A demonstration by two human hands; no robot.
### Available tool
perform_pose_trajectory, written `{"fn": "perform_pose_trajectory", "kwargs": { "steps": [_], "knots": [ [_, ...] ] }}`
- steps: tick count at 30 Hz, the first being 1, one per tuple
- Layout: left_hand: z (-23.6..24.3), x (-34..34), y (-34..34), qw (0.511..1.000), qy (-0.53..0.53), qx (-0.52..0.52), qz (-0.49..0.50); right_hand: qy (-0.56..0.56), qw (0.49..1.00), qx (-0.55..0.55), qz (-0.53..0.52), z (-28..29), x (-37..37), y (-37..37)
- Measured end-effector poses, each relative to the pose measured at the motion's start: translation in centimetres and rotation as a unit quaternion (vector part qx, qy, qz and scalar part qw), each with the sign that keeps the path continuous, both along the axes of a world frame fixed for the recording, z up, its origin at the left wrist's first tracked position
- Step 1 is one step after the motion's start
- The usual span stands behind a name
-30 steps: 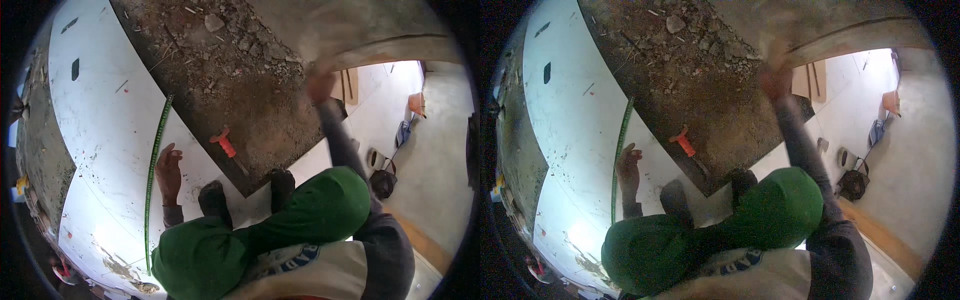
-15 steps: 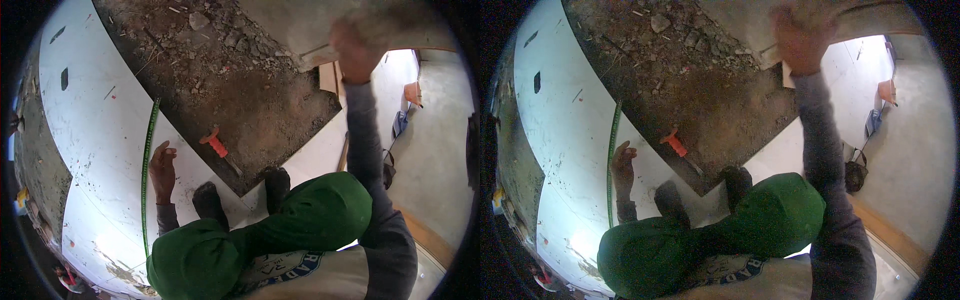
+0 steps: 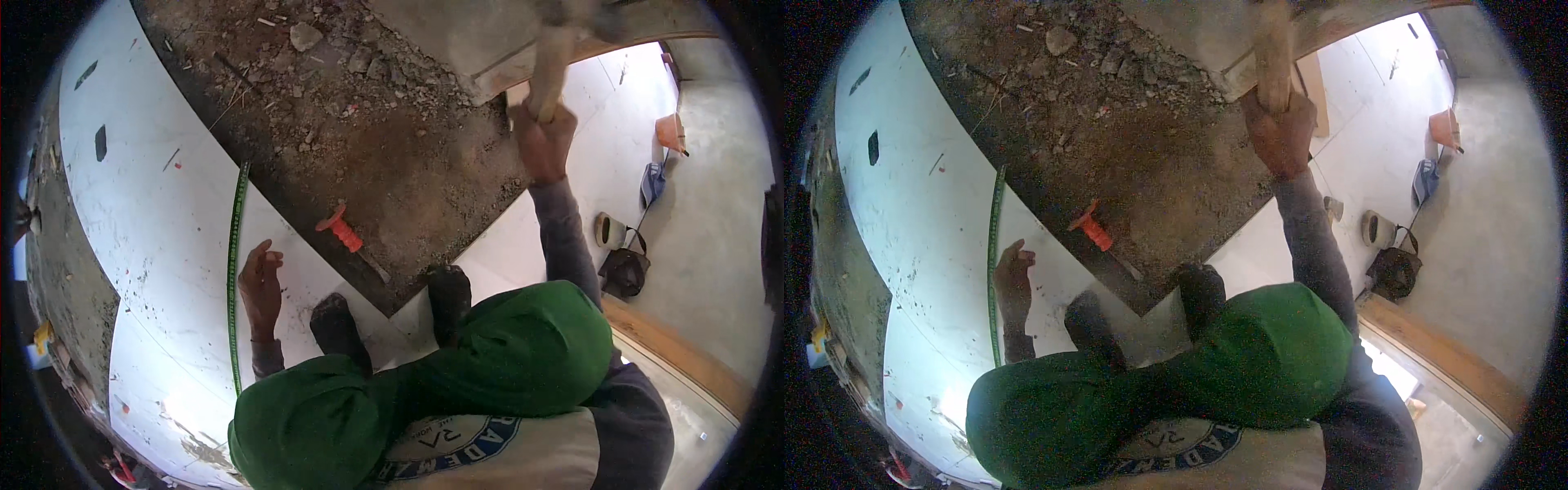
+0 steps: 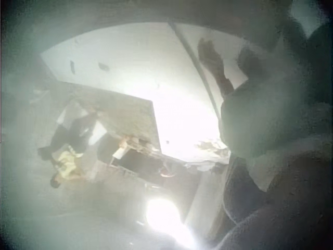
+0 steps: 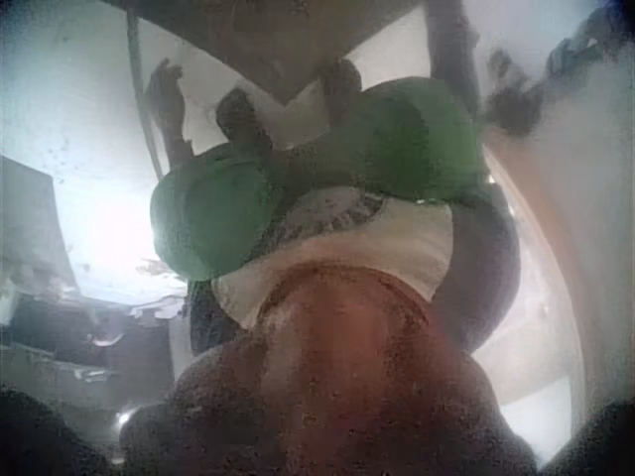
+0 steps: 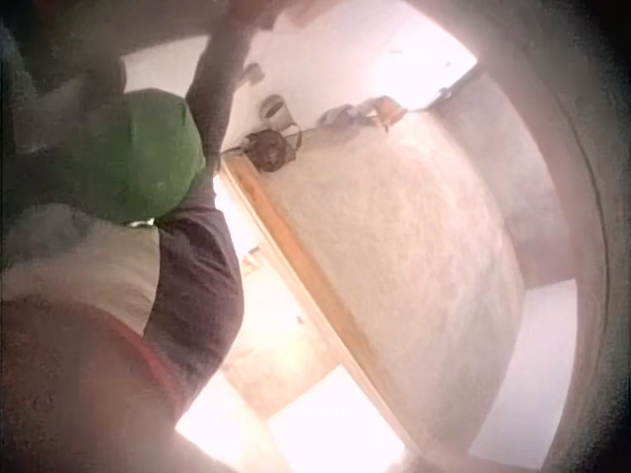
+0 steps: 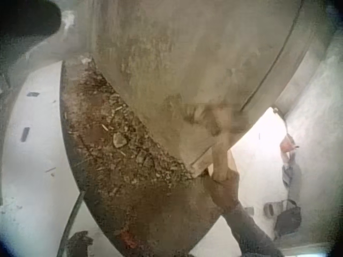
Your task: The person measures an open section of the floor with a tape measure and then uses a hammer and a chisel to break up the concrete and debris in that area.
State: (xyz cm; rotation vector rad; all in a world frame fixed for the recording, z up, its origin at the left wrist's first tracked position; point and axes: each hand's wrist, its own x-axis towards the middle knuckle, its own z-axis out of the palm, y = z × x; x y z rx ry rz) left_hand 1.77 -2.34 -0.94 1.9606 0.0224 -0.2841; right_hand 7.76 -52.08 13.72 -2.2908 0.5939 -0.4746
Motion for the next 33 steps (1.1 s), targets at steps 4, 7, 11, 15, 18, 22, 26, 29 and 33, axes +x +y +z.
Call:
{"fn": "perform_pose_trajectory", "kwargs": {
  "steps": [4, 7, 11, 15, 18, 22, 26, 29, 33],
  "knots": [
    [3.2, 2.6, -3.1, 0.996, -0.011, -0.084, 0.035, -0.098, 0.995, -0.029, 0.017, -6.5, 1.0, -2.9],
    [4.2, 2.7, -4.5, 0.996, -0.058, -0.062, 0.017, 0.164, 0.95, -0.262, 0.044, -18.0, -5.6, -7.7],
    [3.6, 0.5, -3.3, 0.999, 0.024, -0.007, 0.04, 0.342, 0.935, -0.095, 0.017, -15.7, -5.3, -4.7],
    [1.0, 0.9, -3.2, 0.998, 0.041, 0.016, 0.037, 0.144, 0.981, -0.03, 0.129, -3.5, 0.8, 0.3],
    [1.1, 2.5, -4.4, 0.995, 0.1, 0.021, 0.021, 0.005, 0.972, -0.115, 0.206, 4.0, 7.1, 0.6],
    [0.2, 3.6, -5.3, 0.985, 0.154, 0.062, 0.038, -0.176, 0.928, -0.178, 0.277, 9.5, 15.9, 0.0],
    [-1.7, 3.6, -4.5, 0.975, 0.186, 0.064, 0.099, -0.114, 0.948, -0.221, 0.2, -3.3, 19.2, -0.7],
    [-0.8, 5.3, -6.3, 0.99, 0.126, 0.053, 0.036, 0.078, 0.952, -0.269, 0.121, -15.2, 17.2, -4.6],
    [-2.3, 5.0, -5.8, 0.981, 0.168, 0.093, 0.035, 0.138, 0.983, -0.099, 0.066, -16.2, 15.9, -3.2]
  ]
}}
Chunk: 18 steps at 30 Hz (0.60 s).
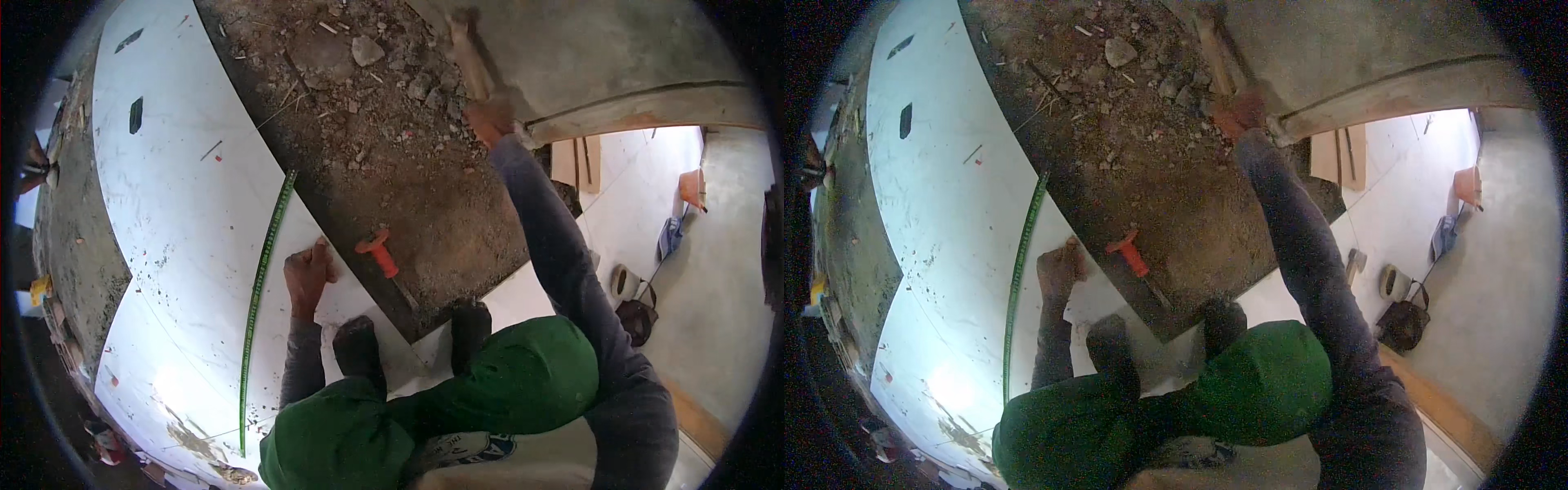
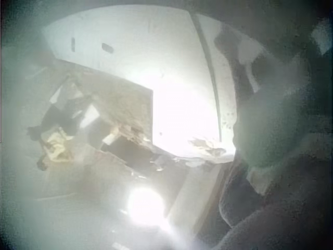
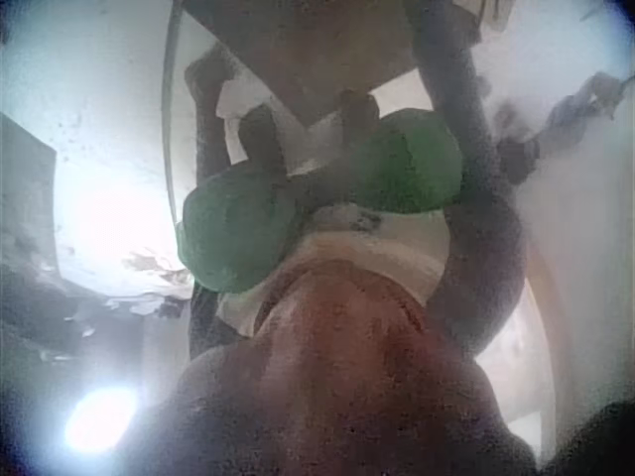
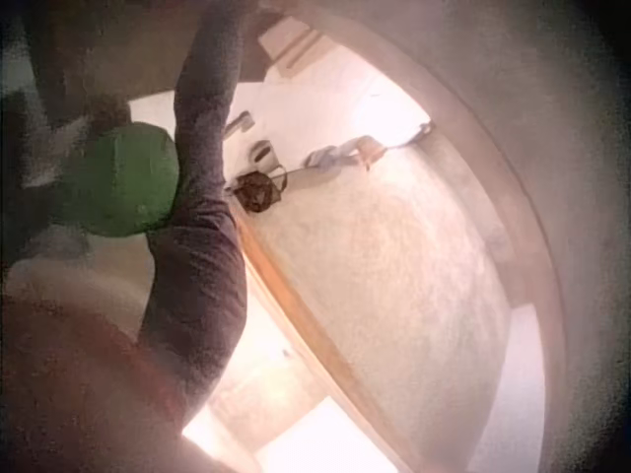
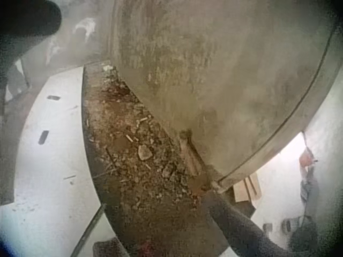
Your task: The person measures an open section of the floor with a tape measure and then uses a hammer and a chisel to break up the concrete and debris in that area.
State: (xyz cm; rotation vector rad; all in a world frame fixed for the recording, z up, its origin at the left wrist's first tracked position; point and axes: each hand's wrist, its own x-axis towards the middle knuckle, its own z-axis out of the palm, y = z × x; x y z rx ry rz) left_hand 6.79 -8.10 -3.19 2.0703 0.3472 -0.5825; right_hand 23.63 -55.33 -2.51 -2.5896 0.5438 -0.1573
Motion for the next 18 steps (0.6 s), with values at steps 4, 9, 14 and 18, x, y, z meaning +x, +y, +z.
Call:
{"fn": "perform_pose_trajectory", "kwargs": {
  "steps": [4, 9, 14, 18],
  "knots": [
    [1.8, -0.5, 0.9, 1.0, 0.0, -0.01, 0.027, -0.035, 0.998, -0.016, 0.048, 10.9, 2.1, 5.3],
    [1.8, -0.2, 0.6, 0.996, 0.036, -0.027, 0.08, -0.222, 0.962, -0.024, 0.158, 14.6, 6.2, 7.6],
    [1.7, 0.3, -0.1, 0.999, -0.011, -0.026, 0.015, 0.157, 0.983, -0.09, -0.027, -1.1, 3.4, 3.0],
    [0.6, 0.1, -1.7, 0.998, -0.04, -0.031, -0.022, 0.134, 0.984, 0.004, -0.118, -5.9, 2.2, 3.3]
  ]
}}
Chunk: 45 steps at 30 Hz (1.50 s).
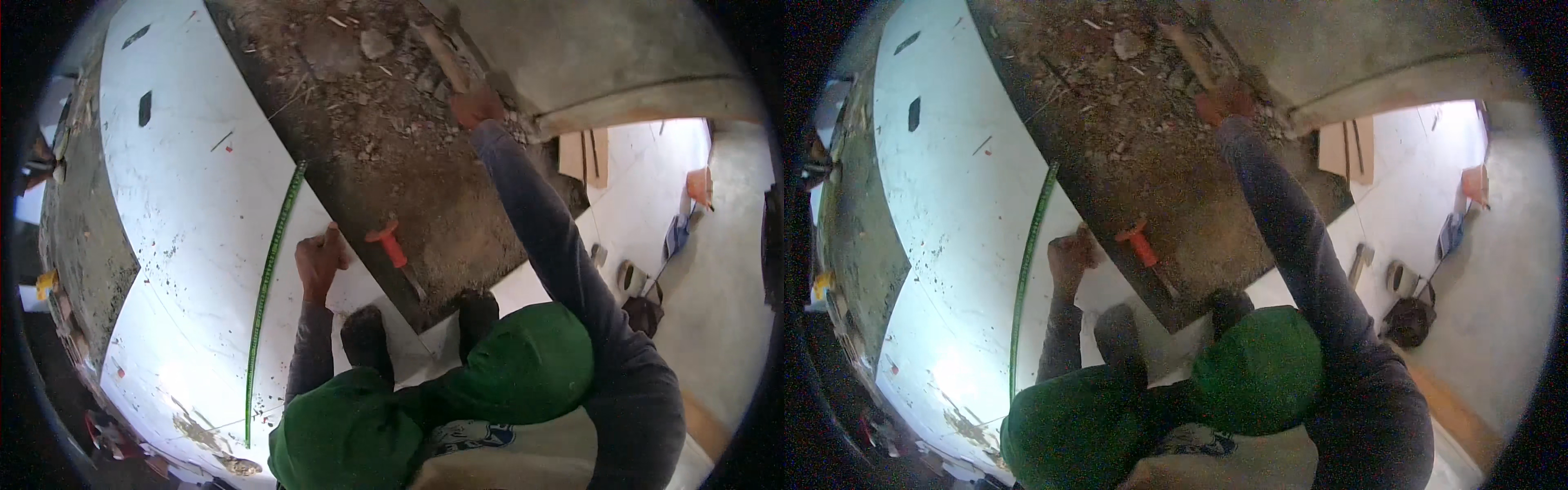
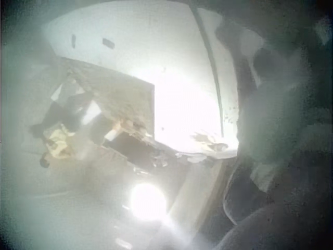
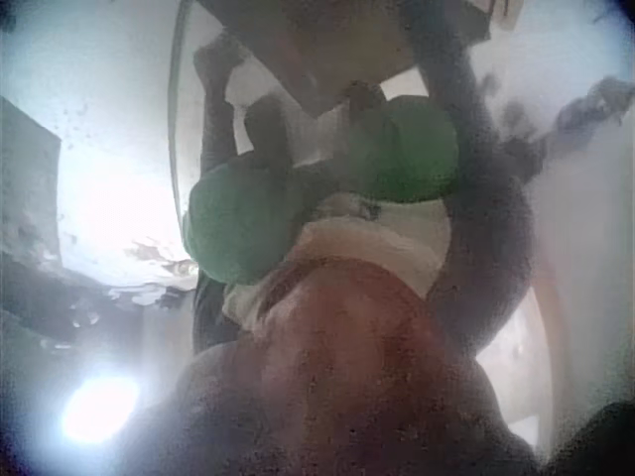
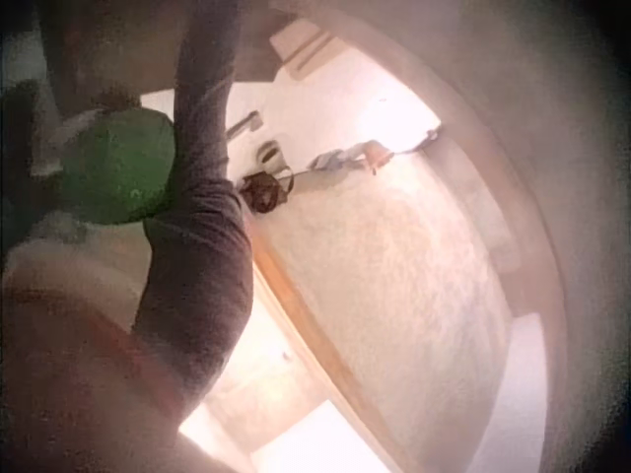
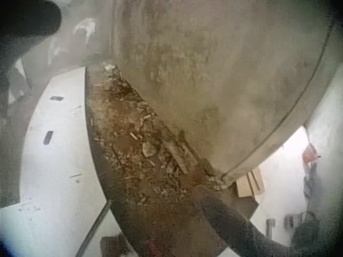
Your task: The person measures an open section of the floor with a tape measure and then uses a hammer and a chisel to break up the concrete and debris in that area.
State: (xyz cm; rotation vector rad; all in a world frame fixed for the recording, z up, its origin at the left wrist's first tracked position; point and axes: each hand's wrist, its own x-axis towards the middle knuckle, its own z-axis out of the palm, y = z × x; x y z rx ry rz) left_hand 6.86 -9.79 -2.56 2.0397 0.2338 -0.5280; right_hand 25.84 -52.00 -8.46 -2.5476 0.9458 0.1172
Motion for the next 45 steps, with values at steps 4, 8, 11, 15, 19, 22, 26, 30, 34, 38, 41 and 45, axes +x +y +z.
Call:
{"fn": "perform_pose_trajectory", "kwargs": {
  "steps": [4, 8, 11, 15, 19, 22, 26, 30, 34, 38, 41, 45],
  "knots": [
    [-1.4, -0.7, 2.8, 0.999, -0.003, 0.033, 0.019, -0.135, 0.973, 0.016, 0.187, 10.4, -1.5, 5.5],
    [-1.5, -0.5, 3.6, 1.0, 0.001, 0.025, -0.001, -0.398, 0.867, 0.038, 0.297, 15.6, -0.1, 7.1],
    [0.7, -0.4, 2.8, 0.984, 0.095, -0.044, 0.142, -0.4, 0.872, 0.017, 0.281, 9.0, -0.5, 3.5],
    [0.1, 3.3, -1.4, 1.0, 0.016, -0.018, 0.009, -0.046, 0.989, -0.092, 0.103, -2.8, -3.4, -11.6],
    [-0.1, 0.4, 2.9, 0.997, 0.049, 0.049, 0.024, -0.07, 0.989, 0.087, 0.096, 2.6, -3.7, -1.1],
    [-1.3, -0.8, 3.7, 0.997, 0.042, -0.027, 0.066, -0.12, 0.977, 0.135, 0.117, 9.3, -7.0, 0.5],
    [-5.2, 0.0, 3.0, 0.984, 0.121, -0.109, 0.067, -0.111, 0.979, 0.137, 0.097, 6.7, -11.6, -4.3],
    [-6.1, 0.6, 2.7, 0.966, 0.165, -0.178, 0.084, 0.05, 0.955, 0.287, 0.045, 1.0, -14.3, -9.0],
    [-6.9, -3.0, 5.3, 0.998, -0.029, -0.028, 0.04, 0.105, 0.852, 0.508, 0.075, 1.0, -19.0, -5.6],
    [-1.7, -3.8, 2.8, 0.919, -0.289, 0.184, 0.194, 0.164, 0.849, 0.476, 0.162, -1.7, -26.2, -4.0],
    [2.4, -1.7, 3.8, 0.905, -0.278, 0.274, 0.169, 0.184, 0.849, 0.462, 0.18, -5.7, -31.8, -4.0],
    [-1.8, -4.1, 9.3, 0.887, -0.255, 0.347, 0.165, 0.206, 0.863, 0.457, 0.066, -1.8, -30.0, 0.4]
  ]
}}
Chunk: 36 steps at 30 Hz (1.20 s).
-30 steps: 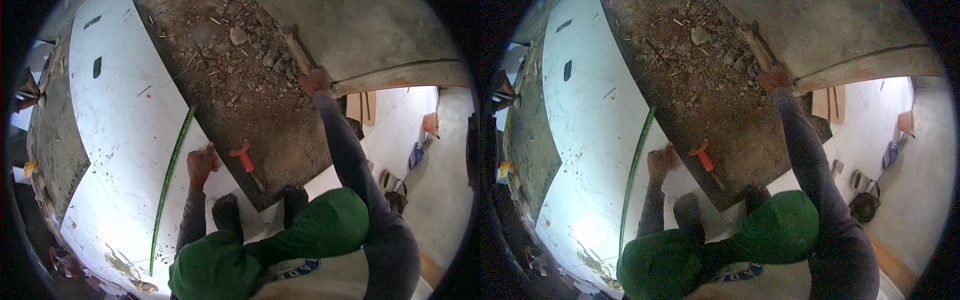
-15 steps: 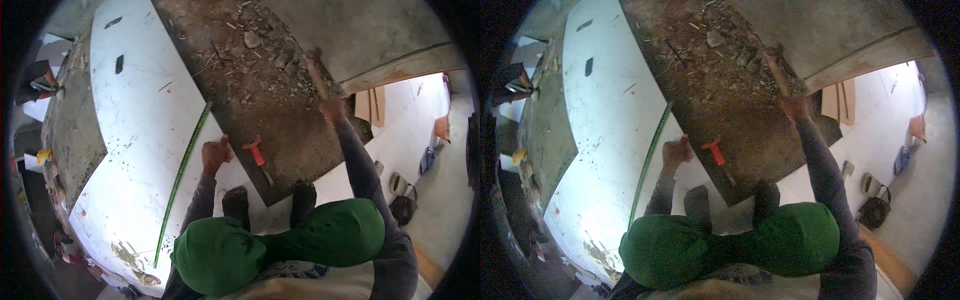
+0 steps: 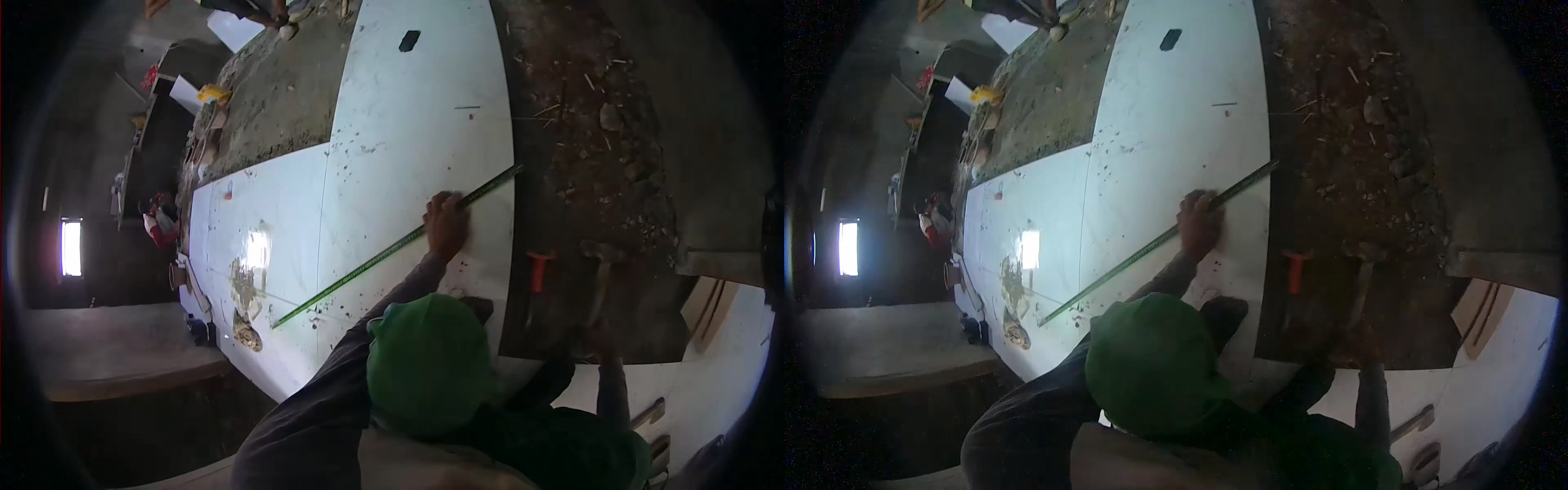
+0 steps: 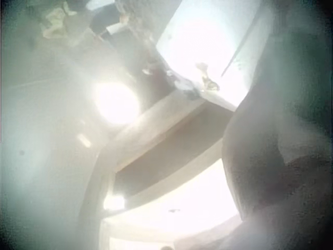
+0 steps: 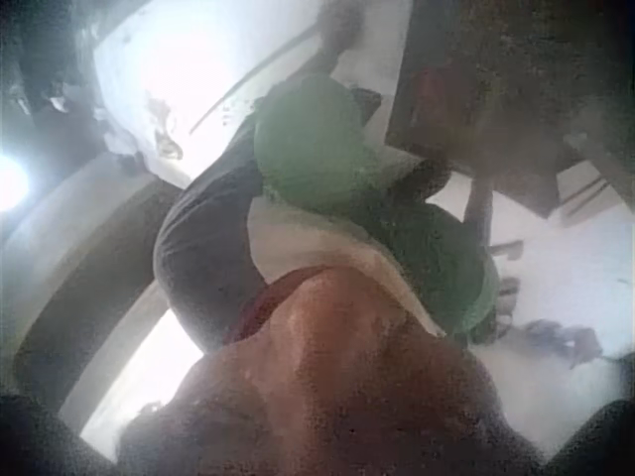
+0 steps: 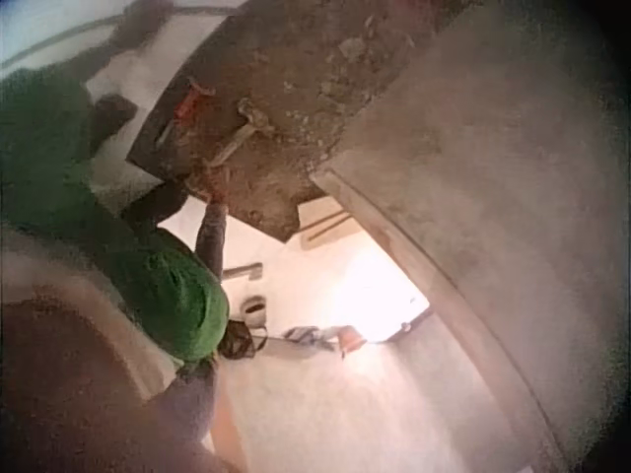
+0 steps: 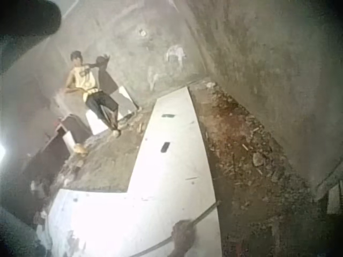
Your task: The person measures an open section of the floor with a tape measure and then uses a hammer and a chisel to break up the concrete and debris in that area.
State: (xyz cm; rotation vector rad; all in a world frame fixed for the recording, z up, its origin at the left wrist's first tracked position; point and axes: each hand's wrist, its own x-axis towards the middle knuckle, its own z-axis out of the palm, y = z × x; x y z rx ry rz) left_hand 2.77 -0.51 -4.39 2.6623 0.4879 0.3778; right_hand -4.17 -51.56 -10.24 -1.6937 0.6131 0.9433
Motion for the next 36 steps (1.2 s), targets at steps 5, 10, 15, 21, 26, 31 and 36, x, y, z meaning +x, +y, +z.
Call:
{"fn": "perform_pose_trajectory", "kwargs": {
  "steps": [5, 10, 15, 21, 26, 31, 36],
  "knots": [
    [-2.8, -1.1, 3.1, 0.986, 0.101, 0.118, -0.062, -0.335, 0.889, -0.164, 0.268, 8.5, 9.7, -2.6],
    [1.0, -1.4, 2.1, 0.998, 0.019, 0.053, 0.004, -0.467, 0.787, -0.292, 0.278, 11.6, 23.0, -3.7],
    [5.6, 7.3, -4.2, 0.989, -0.018, -0.01, -0.148, -0.478, 0.773, -0.319, 0.267, 6.2, 34.7, -0.1],
    [9.9, 10.5, -9.4, 0.956, 0.037, -0.104, -0.272, -0.485, 0.819, -0.216, 0.217, 6.3, 43.4, 12.9],
    [7.9, 8.5, -11.5, 0.942, 0.106, -0.154, -0.28, -0.487, 0.846, -0.147, 0.158, -0.8, 48.0, 10.2],
    [7.9, 3.7, -8.9, 0.952, 0.145, -0.196, -0.186, -0.492, 0.799, -0.25, 0.237, 6.7, 40.2, 7.7],
    [8.9, 4.8, -10.3, 0.938, 0.141, -0.212, -0.237, -0.469, 0.794, -0.271, 0.276, 3.8, 37.8, 2.9]
  ]
}}
